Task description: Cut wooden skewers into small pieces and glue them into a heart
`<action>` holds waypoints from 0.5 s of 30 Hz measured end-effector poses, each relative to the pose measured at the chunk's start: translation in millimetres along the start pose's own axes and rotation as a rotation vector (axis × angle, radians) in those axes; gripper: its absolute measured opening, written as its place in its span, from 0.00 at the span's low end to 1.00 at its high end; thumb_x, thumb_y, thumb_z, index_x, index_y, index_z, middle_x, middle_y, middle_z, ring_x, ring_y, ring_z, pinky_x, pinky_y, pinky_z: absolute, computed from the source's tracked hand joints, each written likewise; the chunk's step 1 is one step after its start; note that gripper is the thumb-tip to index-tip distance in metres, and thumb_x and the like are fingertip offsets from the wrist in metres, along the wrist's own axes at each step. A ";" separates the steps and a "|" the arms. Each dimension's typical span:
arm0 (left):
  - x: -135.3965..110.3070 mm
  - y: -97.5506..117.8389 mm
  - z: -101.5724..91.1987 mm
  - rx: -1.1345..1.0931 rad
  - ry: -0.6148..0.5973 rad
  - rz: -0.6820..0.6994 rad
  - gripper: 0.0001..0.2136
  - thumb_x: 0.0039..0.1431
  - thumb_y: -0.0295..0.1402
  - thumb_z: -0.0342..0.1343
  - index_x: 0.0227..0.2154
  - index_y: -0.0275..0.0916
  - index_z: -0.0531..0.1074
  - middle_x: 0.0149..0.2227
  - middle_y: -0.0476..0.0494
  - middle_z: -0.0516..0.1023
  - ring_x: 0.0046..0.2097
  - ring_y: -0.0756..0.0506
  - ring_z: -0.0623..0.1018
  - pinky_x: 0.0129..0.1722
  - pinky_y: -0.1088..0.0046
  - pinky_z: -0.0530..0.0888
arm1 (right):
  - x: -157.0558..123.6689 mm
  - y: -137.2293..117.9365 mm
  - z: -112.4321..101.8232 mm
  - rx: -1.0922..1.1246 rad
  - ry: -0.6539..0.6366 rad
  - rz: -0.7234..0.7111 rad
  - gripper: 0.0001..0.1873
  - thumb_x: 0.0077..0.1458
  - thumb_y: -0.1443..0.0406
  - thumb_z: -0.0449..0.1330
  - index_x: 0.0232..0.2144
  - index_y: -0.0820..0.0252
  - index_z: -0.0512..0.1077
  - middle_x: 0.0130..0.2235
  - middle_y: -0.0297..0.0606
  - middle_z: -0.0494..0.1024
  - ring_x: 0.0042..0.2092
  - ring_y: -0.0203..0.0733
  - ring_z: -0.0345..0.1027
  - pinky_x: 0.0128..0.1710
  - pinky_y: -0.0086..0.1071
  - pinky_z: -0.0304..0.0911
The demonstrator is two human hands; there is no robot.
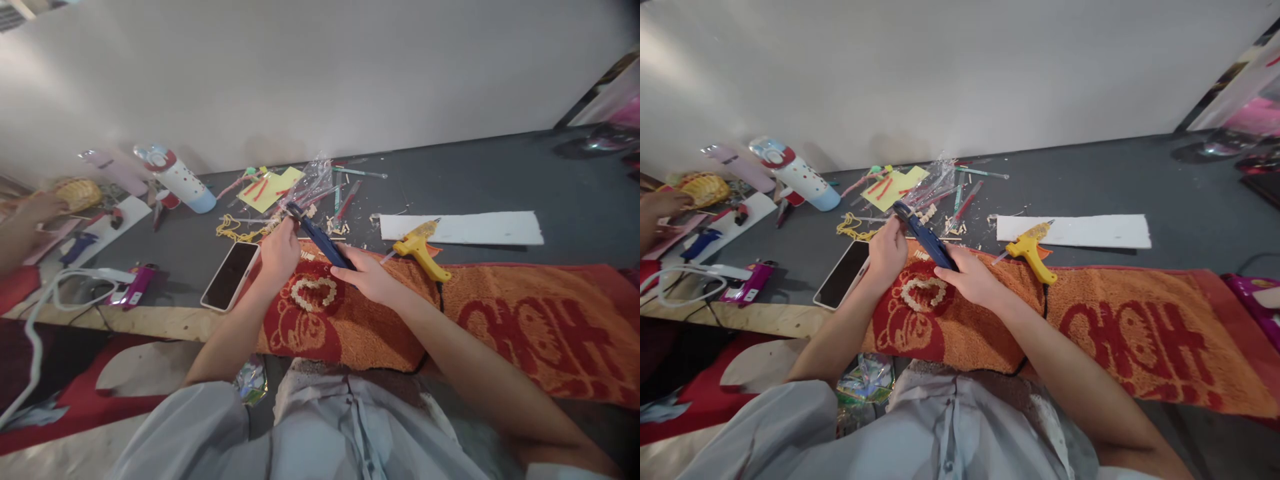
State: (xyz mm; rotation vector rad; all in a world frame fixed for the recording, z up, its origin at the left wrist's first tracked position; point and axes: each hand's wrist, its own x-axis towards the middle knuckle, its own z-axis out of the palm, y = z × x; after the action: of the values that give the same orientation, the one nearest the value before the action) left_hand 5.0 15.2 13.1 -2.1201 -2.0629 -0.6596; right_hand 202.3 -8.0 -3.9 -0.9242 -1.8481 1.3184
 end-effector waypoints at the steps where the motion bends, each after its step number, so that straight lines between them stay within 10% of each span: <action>1: 0.3 -0.5 -0.4 0.013 -0.005 0.002 0.11 0.59 0.24 0.42 0.36 0.36 0.69 0.33 0.41 0.77 0.35 0.43 0.77 0.33 0.70 0.66 | 0.2 0.3 -0.6 -0.002 -0.007 0.002 0.23 0.55 0.60 0.55 0.52 0.63 0.67 0.54 0.46 0.72 0.55 0.52 0.64 0.58 0.46 0.56; 15: 9.7 -14.1 -3.5 0.082 -0.096 0.117 0.11 0.57 0.26 0.44 0.36 0.36 0.72 0.31 0.39 0.77 0.34 0.42 0.77 0.30 0.70 0.64 | -0.8 4.7 -9.5 0.086 -0.079 0.072 0.28 0.55 0.60 0.57 0.57 0.62 0.65 0.59 0.44 0.70 0.59 0.51 0.62 0.61 0.47 0.53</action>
State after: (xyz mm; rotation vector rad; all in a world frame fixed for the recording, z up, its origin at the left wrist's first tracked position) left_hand -9.7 23.9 16.8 -2.2458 -1.9563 -0.4597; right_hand 211.4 -3.1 -6.1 -0.9132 -1.8164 1.4856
